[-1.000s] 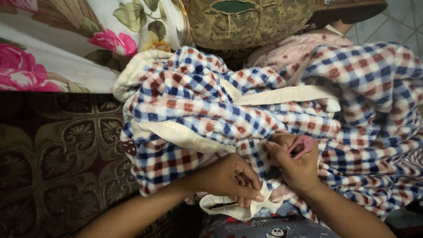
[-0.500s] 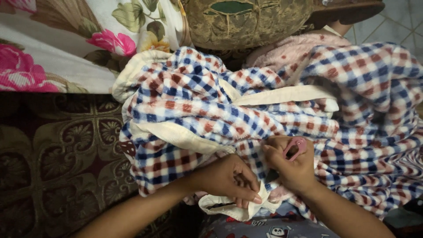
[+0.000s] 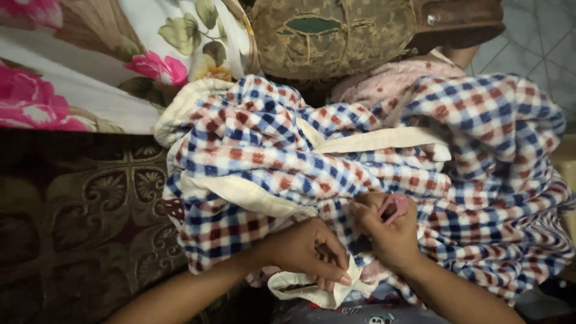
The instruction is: Trimming loose threads from the edges of a checkered blanket using small hand nippers.
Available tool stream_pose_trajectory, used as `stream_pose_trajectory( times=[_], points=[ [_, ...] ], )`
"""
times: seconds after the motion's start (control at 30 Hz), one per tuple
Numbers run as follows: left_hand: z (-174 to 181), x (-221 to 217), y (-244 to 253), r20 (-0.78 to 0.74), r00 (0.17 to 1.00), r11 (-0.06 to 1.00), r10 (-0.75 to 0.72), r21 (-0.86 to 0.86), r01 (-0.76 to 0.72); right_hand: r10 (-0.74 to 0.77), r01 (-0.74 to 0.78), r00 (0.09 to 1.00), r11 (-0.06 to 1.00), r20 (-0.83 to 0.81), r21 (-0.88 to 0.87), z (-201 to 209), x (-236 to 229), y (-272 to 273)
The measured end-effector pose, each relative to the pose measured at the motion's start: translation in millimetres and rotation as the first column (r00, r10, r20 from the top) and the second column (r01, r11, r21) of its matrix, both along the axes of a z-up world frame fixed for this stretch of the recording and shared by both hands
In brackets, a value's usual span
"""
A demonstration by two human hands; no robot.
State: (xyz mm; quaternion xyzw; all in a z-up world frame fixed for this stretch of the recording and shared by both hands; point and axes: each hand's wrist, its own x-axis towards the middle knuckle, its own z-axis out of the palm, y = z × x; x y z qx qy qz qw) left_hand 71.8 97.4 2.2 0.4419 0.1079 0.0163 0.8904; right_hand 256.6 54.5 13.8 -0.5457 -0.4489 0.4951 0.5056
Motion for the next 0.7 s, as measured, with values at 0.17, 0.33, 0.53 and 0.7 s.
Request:
stream_pose_trajectory(
  times=[0.17, 0.33, 0.53, 0.7],
  points=[
    [-3.3, -1.1, -0.8, -0.014, 1.000, 1.000, -0.003, 0.006, 0.003, 0.020, -0.020, 1.000, 1.000, -0.016, -0.001, 2.6, -2.0, -0.3],
    [-4.1, -1.6, -1.0, 0.037, 0.999, 0.999, 0.022, 0.037, -0.023, 0.061, -0.060, 0.997, 0.998, -0.051, 0.026, 1.9, -2.1, 1.5],
    [-11.0, -0.8, -2.5, 0.015, 1.000, 0.997, -0.017, 0.073, 0.016, 0.143, -0.141, 0.990, 0.986, -0.017, 0.090, -2.7, -1.8, 2.8],
    [-12.4, -0.7, -3.1, 0.024, 0.999, 0.997, -0.023, 0.074, 0.021, 0.079, -0.071, 0.989, 0.995, -0.124, 0.063, -3.7, -1.1, 3.1]
  ],
)
